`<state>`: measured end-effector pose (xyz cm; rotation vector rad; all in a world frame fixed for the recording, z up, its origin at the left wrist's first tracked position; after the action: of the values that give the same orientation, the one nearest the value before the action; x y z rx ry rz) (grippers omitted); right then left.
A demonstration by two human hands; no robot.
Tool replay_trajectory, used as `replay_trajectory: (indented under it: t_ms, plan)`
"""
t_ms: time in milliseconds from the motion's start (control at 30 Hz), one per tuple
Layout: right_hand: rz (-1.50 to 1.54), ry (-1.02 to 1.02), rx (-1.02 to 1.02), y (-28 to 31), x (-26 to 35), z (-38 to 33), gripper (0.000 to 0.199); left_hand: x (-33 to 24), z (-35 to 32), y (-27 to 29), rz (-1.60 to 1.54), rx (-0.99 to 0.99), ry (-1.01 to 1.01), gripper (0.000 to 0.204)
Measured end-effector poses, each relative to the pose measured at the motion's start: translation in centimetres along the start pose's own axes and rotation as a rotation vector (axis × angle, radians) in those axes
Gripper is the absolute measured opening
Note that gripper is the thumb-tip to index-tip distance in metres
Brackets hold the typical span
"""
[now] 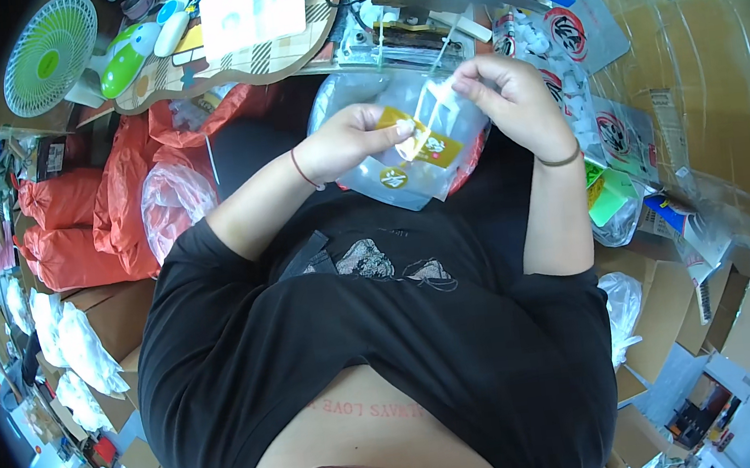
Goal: The person packages small items by hand, placing them into a plastic pouch, inserting a white nozzle, and then positioning the pouch under a heat-sealing machine. They repeat this process, handling the pouches and nozzles one at a time while working at a desk surrounded by boxes.
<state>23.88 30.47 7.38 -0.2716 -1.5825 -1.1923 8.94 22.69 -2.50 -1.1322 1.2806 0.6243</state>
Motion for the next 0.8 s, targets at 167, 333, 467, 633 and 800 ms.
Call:
replay_trajectory:
  t_ms: [167, 333, 467, 633, 800]
  plan:
    - [0.055, -0.165, 0.178, -0.1, -1.1, -0.3, 0.020, 1.4, 0.3, -1.6, -0.147, 0.125, 0.108, 0.033]
    - [0.260, -0.268, 0.311, -1.1, -2.8, -0.7, 0.019, 2.1, 0.2, -1.7, -0.162, 0.171, 0.156, 0.035]
    - [0.284, -0.265, 0.300, -0.6, -3.2, -0.7, 0.019, 2.0, 0.4, -2.0, -0.157, 0.174, 0.167, 0.035]
    - [0.352, -0.238, 0.229, 0.0, -4.0, -0.6, 0.017, 2.4, 0.7, -2.4, -0.217, 0.180, 0.134, 0.036]
    - [0.299, -0.206, 0.229, -0.6, -3.6, -0.4, 0.016, 2.7, 0.4, -2.5, -0.307, 0.168, 0.191, 0.032]
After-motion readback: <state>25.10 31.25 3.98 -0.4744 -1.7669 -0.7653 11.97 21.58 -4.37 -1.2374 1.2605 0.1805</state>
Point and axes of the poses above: each hand's wrist, its own z-axis towards the middle knuckle, its own y-axis out of the back of the hand, x = y × z, the point moved 8 cm from there along z, towards the middle knuckle, and after that the axes turned 9 degrees about -y, right-handed, at the moved point
